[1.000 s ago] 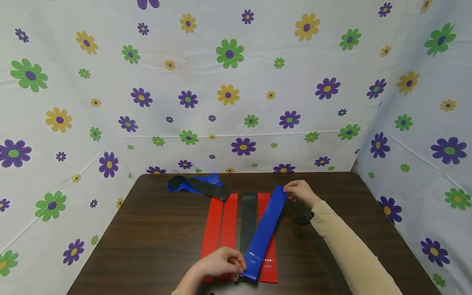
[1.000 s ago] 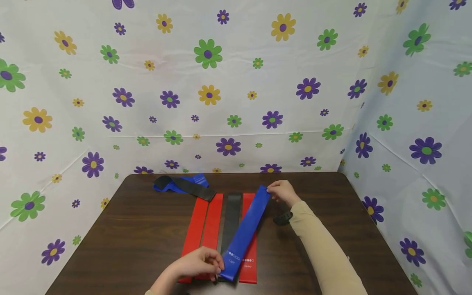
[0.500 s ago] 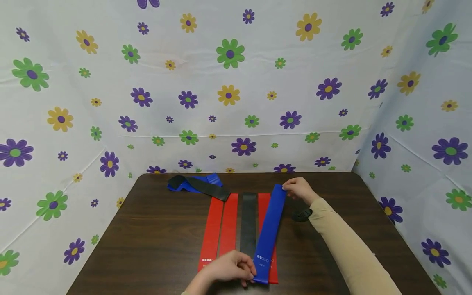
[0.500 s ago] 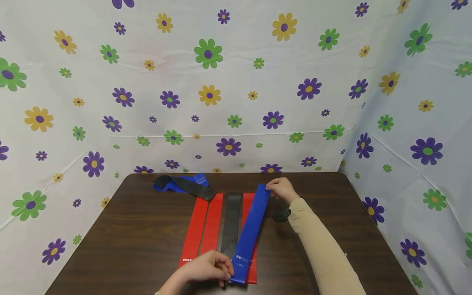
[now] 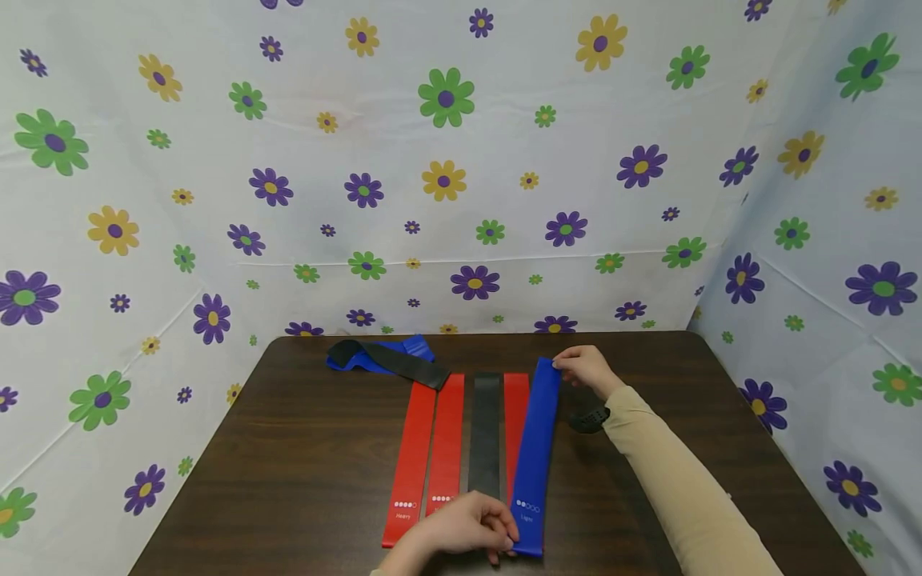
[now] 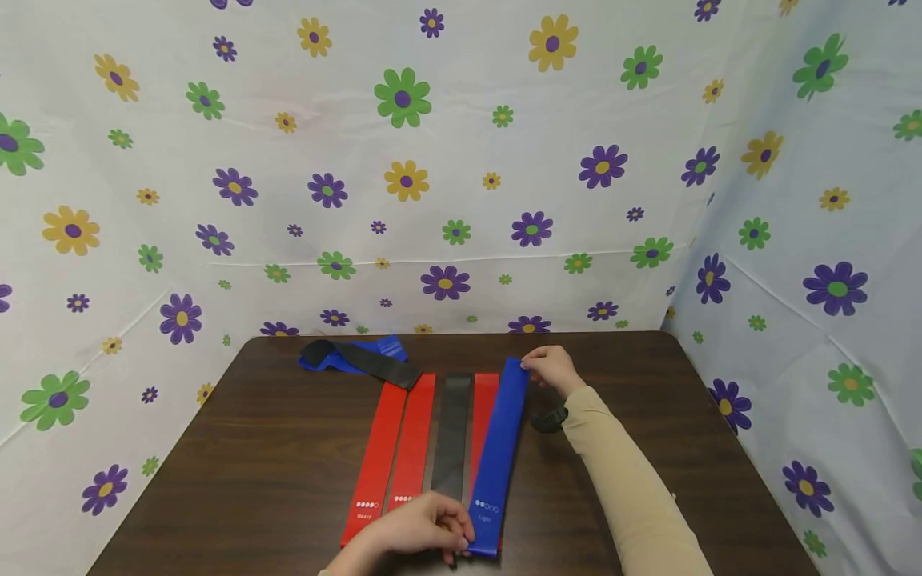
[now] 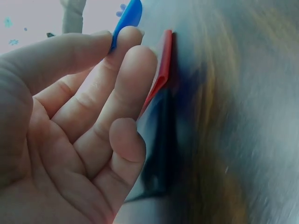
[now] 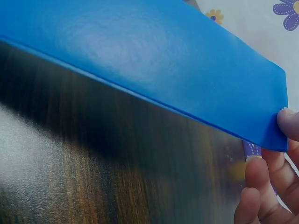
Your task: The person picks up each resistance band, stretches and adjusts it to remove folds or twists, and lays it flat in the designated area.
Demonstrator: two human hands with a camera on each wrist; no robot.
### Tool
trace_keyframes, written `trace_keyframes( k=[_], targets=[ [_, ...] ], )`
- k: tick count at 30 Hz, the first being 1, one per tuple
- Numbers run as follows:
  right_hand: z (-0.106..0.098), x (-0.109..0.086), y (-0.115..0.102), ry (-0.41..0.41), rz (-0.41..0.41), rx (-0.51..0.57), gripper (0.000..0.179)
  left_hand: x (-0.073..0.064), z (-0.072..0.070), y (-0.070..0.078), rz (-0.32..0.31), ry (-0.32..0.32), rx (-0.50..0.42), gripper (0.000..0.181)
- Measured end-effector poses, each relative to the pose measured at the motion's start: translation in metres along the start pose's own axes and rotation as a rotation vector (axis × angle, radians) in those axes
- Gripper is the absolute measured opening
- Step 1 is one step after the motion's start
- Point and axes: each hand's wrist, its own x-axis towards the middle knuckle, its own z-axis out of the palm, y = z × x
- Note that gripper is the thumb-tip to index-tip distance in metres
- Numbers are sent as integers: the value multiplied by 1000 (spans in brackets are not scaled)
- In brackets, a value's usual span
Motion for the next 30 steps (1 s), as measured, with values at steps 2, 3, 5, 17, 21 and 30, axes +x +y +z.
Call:
trace_keyframes(
  k=[2, 3, 5, 17, 21, 30],
  targets=[
    [0, 1, 0, 9, 5, -2, 25, 4, 3, 0, 6, -8, -3, 11],
    [-1, 1, 0, 14, 10, -2, 24, 6, 5, 0, 7, -11, -5, 11],
    [-2, 2, 1, 17, 10, -5, 24, 10, 8, 0, -1, -8, -7, 10],
    [-6, 5, 1, 24, 8, -7, 26, 28, 26, 5, -43, 55, 36, 6],
    [-7, 7, 2, 28, 5, -16, 26, 34, 33, 5, -33, 75, 25, 6],
    [-8, 10, 7, 57, 7, -29, 25, 50, 44, 9, -63, 78, 41, 5]
  ],
)
